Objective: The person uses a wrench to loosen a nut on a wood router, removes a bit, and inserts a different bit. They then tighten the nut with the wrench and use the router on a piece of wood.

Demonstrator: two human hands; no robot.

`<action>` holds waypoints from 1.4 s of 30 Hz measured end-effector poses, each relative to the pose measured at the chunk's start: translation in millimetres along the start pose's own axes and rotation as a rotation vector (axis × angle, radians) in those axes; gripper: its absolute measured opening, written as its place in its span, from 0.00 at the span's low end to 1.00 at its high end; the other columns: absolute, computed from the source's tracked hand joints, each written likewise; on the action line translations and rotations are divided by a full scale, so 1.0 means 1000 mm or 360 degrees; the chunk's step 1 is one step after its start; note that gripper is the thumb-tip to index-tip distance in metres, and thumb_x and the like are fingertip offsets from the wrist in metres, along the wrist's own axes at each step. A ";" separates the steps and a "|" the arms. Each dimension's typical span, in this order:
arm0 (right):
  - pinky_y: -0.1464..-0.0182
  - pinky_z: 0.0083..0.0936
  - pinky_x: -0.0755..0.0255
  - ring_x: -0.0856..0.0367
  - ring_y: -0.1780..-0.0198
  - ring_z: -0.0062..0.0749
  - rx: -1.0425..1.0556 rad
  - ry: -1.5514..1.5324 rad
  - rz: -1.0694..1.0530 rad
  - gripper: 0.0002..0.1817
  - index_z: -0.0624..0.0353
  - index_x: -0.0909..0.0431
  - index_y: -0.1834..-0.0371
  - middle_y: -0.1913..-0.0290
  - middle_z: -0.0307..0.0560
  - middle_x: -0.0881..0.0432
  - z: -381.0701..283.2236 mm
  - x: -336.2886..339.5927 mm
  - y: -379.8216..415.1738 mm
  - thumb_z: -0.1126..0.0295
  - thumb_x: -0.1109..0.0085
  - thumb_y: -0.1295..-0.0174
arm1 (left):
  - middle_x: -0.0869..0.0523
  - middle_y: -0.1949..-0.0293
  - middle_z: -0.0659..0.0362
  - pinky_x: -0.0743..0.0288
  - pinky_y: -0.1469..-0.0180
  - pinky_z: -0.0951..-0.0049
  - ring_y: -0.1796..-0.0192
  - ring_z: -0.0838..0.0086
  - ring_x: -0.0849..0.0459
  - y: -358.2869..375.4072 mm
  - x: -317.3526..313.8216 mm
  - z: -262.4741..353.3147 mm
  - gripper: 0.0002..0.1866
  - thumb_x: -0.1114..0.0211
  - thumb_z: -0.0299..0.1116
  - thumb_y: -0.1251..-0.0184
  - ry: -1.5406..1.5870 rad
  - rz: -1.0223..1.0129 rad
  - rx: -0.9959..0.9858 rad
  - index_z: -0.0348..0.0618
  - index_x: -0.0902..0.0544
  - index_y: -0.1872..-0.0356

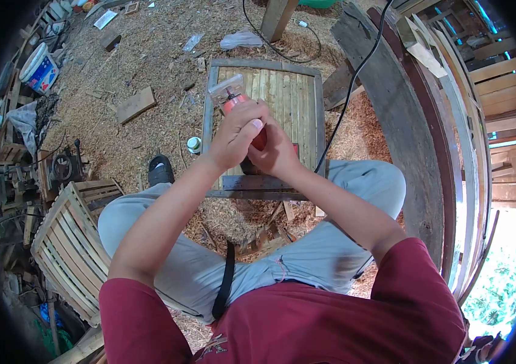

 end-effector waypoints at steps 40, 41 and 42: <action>0.24 0.41 0.32 0.25 0.26 0.63 -0.0411 0.0130 -0.0138 0.57 0.68 0.53 0.13 0.26 0.73 0.28 0.002 -0.002 -0.010 0.67 0.28 0.42 | 0.39 0.76 0.69 0.41 0.64 0.72 0.72 0.79 0.42 -0.024 0.066 -0.087 0.18 0.55 0.49 0.14 0.1382 0.0891 0.0728 0.52 0.35 0.67; 0.24 0.41 0.32 0.24 0.26 0.63 -0.0398 0.0125 -0.0129 0.56 0.68 0.53 0.13 0.27 0.73 0.27 0.002 -0.002 -0.010 0.67 0.27 0.42 | 0.39 0.75 0.68 0.41 0.63 0.72 0.71 0.79 0.42 -0.024 0.067 -0.086 0.18 0.56 0.49 0.14 0.1391 0.0893 0.0707 0.52 0.35 0.67; 0.25 0.41 0.31 0.24 0.27 0.63 -0.0384 0.0121 -0.0121 0.56 0.68 0.53 0.13 0.27 0.72 0.27 0.002 -0.002 -0.010 0.67 0.27 0.42 | 0.39 0.74 0.68 0.41 0.63 0.72 0.71 0.79 0.41 -0.023 0.069 -0.087 0.18 0.56 0.49 0.14 0.1399 0.0895 0.0685 0.52 0.35 0.66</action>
Point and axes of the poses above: each hand's wrist, its own y-axis away from the middle knuckle, its own x-axis out of the back of the hand, z = x × y, the point moved 10 cm from there along -y, towards the middle knuckle
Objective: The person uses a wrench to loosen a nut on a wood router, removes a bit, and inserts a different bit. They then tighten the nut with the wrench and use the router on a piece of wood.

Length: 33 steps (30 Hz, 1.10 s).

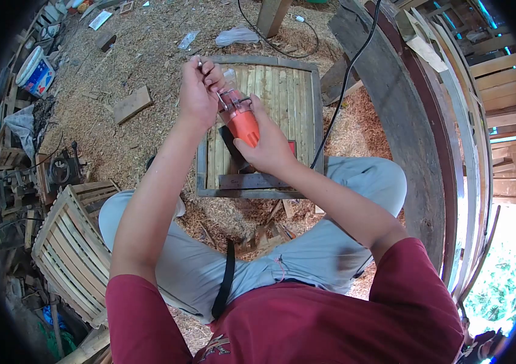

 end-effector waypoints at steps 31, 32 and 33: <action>0.34 0.46 0.23 0.20 0.35 0.68 0.0370 -0.0085 0.0179 0.56 0.68 0.50 0.15 0.33 0.72 0.22 -0.006 0.001 0.009 0.73 0.26 0.46 | 0.23 0.67 0.59 0.31 0.52 0.67 0.63 0.69 0.27 0.080 -0.072 0.000 0.19 0.53 0.43 0.18 -0.1287 -0.0811 -0.0716 0.40 0.25 0.66; 0.35 0.46 0.23 0.20 0.36 0.68 0.0341 -0.0093 0.0173 0.56 0.68 0.50 0.15 0.34 0.72 0.22 -0.002 0.000 0.009 0.72 0.26 0.46 | 0.22 0.67 0.58 0.31 0.52 0.67 0.62 0.68 0.27 0.081 -0.074 0.001 0.19 0.53 0.43 0.19 -0.1314 -0.0820 -0.0724 0.39 0.24 0.66; 0.35 0.46 0.23 0.19 0.36 0.68 0.0313 -0.0101 0.0166 0.56 0.68 0.50 0.15 0.34 0.72 0.22 0.000 0.000 0.009 0.72 0.26 0.46 | 0.21 0.66 0.57 0.31 0.52 0.66 0.62 0.66 0.26 0.082 -0.075 0.001 0.19 0.53 0.43 0.20 -0.1340 -0.0828 -0.0733 0.39 0.24 0.66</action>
Point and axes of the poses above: each hand's wrist, its own y-axis away from the middle knuckle, its own x-axis out of the back of the hand, z = x × y, the point moved 10 cm from there along -y, towards the middle knuckle
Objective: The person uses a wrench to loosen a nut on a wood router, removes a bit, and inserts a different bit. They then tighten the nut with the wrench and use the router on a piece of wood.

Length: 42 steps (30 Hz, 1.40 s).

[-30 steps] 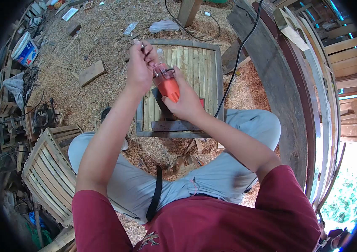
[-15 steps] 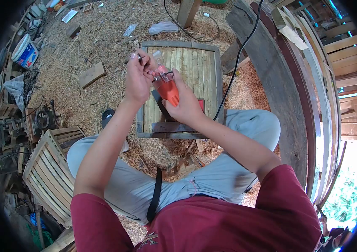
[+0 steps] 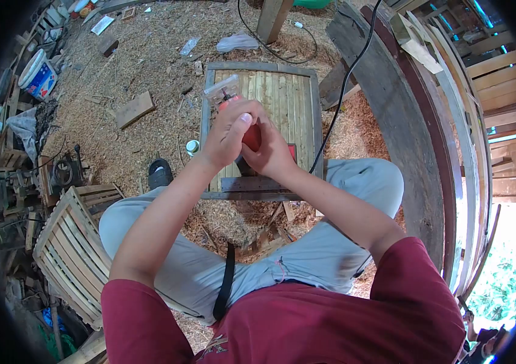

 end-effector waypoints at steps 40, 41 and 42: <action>0.27 0.42 0.30 0.22 0.30 0.65 -0.0322 0.0107 -0.0110 0.56 0.68 0.53 0.14 0.29 0.74 0.25 0.002 0.003 -0.007 0.67 0.27 0.42 | 0.38 0.73 0.67 0.38 0.59 0.68 0.70 0.77 0.40 -0.013 0.063 -0.091 0.19 0.60 0.50 0.11 0.1235 0.0993 0.0721 0.52 0.37 0.65; 0.27 0.42 0.29 0.22 0.30 0.66 -0.0324 0.0117 -0.0110 0.56 0.68 0.53 0.14 0.30 0.74 0.25 0.002 0.002 -0.006 0.67 0.28 0.43 | 0.39 0.73 0.67 0.37 0.58 0.68 0.69 0.77 0.40 -0.011 0.063 -0.088 0.19 0.61 0.50 0.11 0.1227 0.0964 0.0686 0.52 0.37 0.65; 0.27 0.43 0.29 0.22 0.30 0.66 -0.0326 0.0127 -0.0109 0.56 0.68 0.53 0.14 0.30 0.75 0.25 0.002 0.002 -0.006 0.67 0.28 0.43 | 0.39 0.73 0.67 0.37 0.57 0.68 0.69 0.77 0.40 -0.010 0.063 -0.085 0.19 0.61 0.50 0.11 0.1219 0.0933 0.0650 0.52 0.37 0.64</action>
Point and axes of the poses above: each hand's wrist, its own y-axis away from the middle knuckle, its own x-axis out of the back of the hand, z = x × y, the point moved 10 cm from there along -y, towards the middle knuckle
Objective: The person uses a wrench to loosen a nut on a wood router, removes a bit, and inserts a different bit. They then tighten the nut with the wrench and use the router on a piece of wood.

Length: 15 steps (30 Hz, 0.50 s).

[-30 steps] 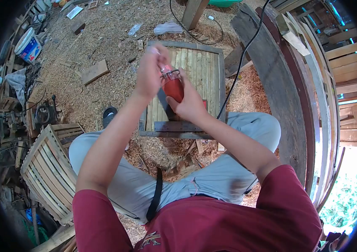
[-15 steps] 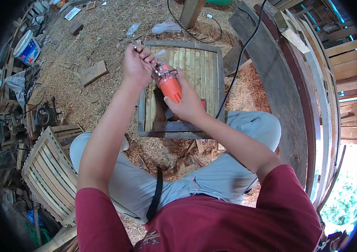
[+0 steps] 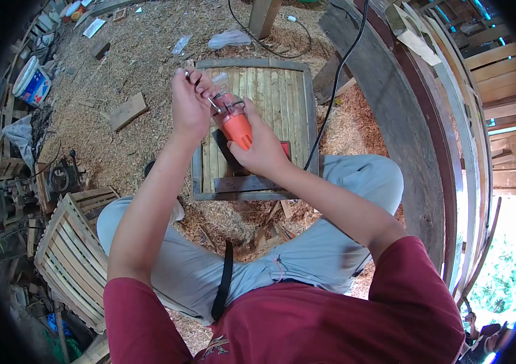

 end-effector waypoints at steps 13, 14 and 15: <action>0.31 0.48 0.27 0.21 0.35 0.70 0.0076 0.0004 0.0034 0.56 0.66 0.52 0.14 0.37 0.75 0.21 -0.004 0.003 0.005 0.69 0.28 0.44 | 0.38 0.71 0.65 0.37 0.55 0.69 0.66 0.76 0.39 0.013 -0.010 0.007 0.18 0.60 0.50 0.11 -0.0102 -0.0273 -0.0135 0.50 0.40 0.64; 0.31 0.48 0.27 0.21 0.36 0.70 0.0098 -0.0001 0.0049 0.56 0.66 0.52 0.14 0.37 0.74 0.21 -0.006 0.004 0.005 0.69 0.28 0.44 | 0.38 0.70 0.65 0.37 0.55 0.69 0.66 0.76 0.38 0.014 -0.011 0.006 0.18 0.60 0.49 0.12 -0.0126 -0.0286 -0.0115 0.50 0.39 0.64; 0.31 0.48 0.27 0.21 0.36 0.70 0.0120 -0.0006 0.0064 0.56 0.65 0.52 0.14 0.37 0.74 0.21 -0.007 0.004 0.005 0.70 0.28 0.44 | 0.38 0.70 0.65 0.38 0.55 0.69 0.66 0.76 0.38 0.016 -0.014 0.007 0.18 0.60 0.49 0.12 -0.0149 -0.0299 -0.0094 0.50 0.39 0.64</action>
Point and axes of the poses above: each hand's wrist, its own y-axis away from the middle knuckle, its own x-axis out of the back of the hand, z = x × y, the point moved 10 cm from there along -y, towards the middle knuckle
